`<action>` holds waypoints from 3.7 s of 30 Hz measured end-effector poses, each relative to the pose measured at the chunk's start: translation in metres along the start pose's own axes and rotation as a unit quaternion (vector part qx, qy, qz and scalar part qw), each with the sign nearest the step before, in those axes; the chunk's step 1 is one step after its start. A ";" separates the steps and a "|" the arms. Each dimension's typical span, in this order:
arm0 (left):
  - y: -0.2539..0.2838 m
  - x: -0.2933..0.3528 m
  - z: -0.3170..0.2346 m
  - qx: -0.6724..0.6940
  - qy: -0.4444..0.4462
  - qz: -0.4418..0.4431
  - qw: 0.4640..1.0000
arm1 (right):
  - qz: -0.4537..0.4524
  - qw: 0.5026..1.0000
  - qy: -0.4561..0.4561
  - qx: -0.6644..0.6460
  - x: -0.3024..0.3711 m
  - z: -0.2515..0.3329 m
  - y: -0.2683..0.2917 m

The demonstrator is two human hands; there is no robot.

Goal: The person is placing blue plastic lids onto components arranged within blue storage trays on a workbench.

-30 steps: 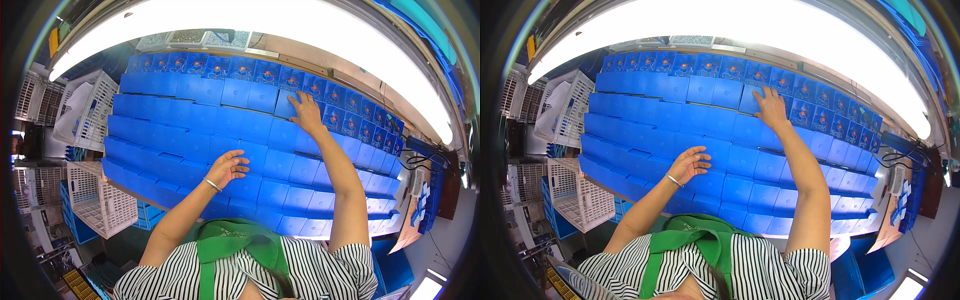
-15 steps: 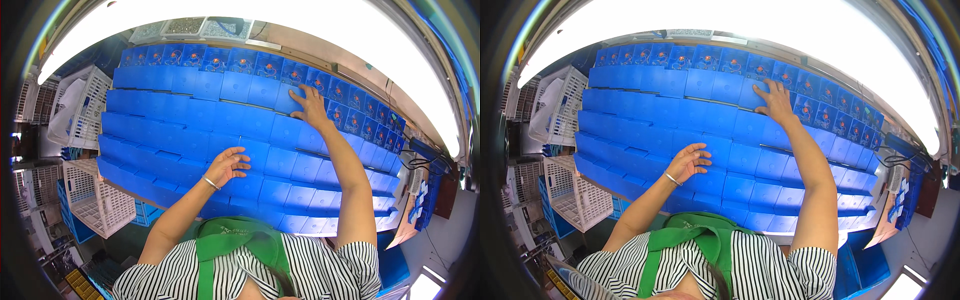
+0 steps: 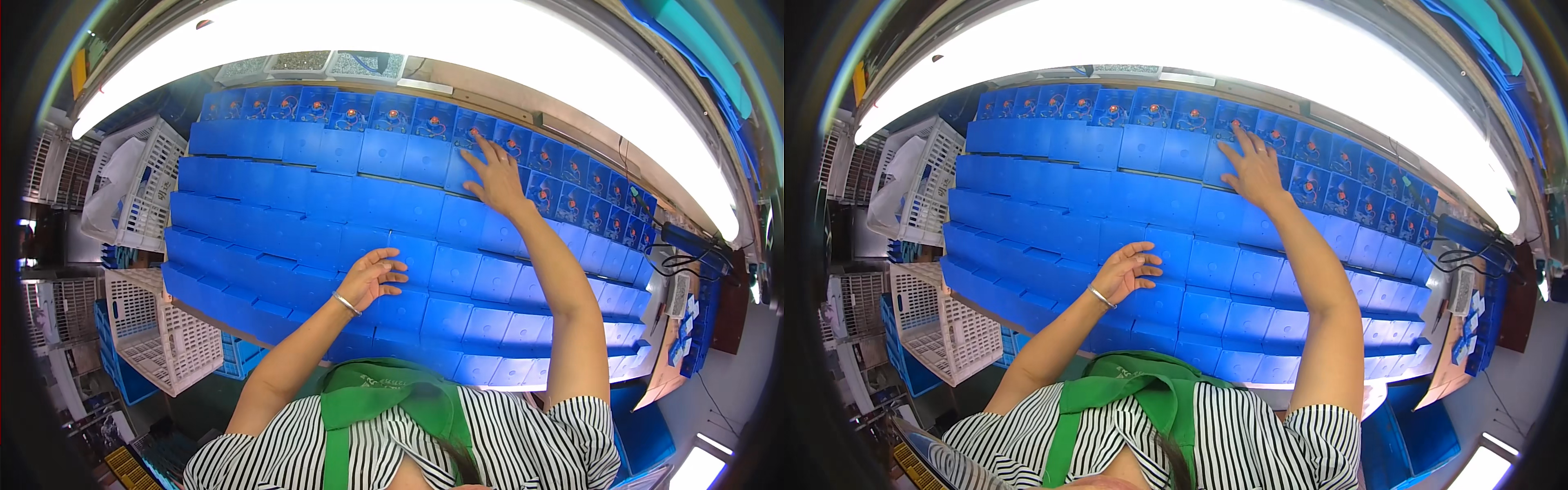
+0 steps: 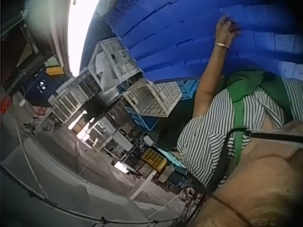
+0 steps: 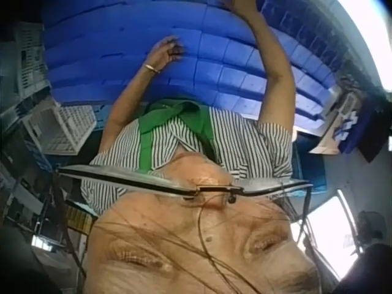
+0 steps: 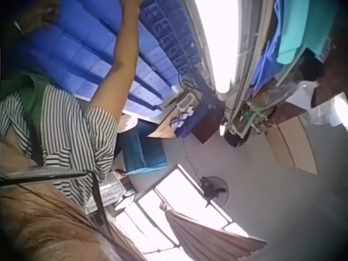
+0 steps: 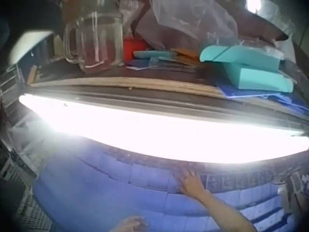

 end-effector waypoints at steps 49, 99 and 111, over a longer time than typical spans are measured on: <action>-0.004 0.001 0.002 0.031 -0.002 0.033 0.999 | 0.030 0.999 -0.042 -0.016 -0.054 0.034 -0.051; -0.003 0.003 0.001 0.032 0.004 0.034 0.999 | 0.095 0.994 -0.061 0.013 -0.061 0.045 -0.046; -0.005 0.002 0.004 -0.020 -0.026 0.030 0.999 | 0.264 0.953 -0.112 -0.096 -0.074 0.020 -0.062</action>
Point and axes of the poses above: each hand's wrist, its own x-axis away from the middle knuckle, its own y-axis out of the back of the hand, z = x × y, the point moved 9 cm from there along -x, towards the middle knuckle
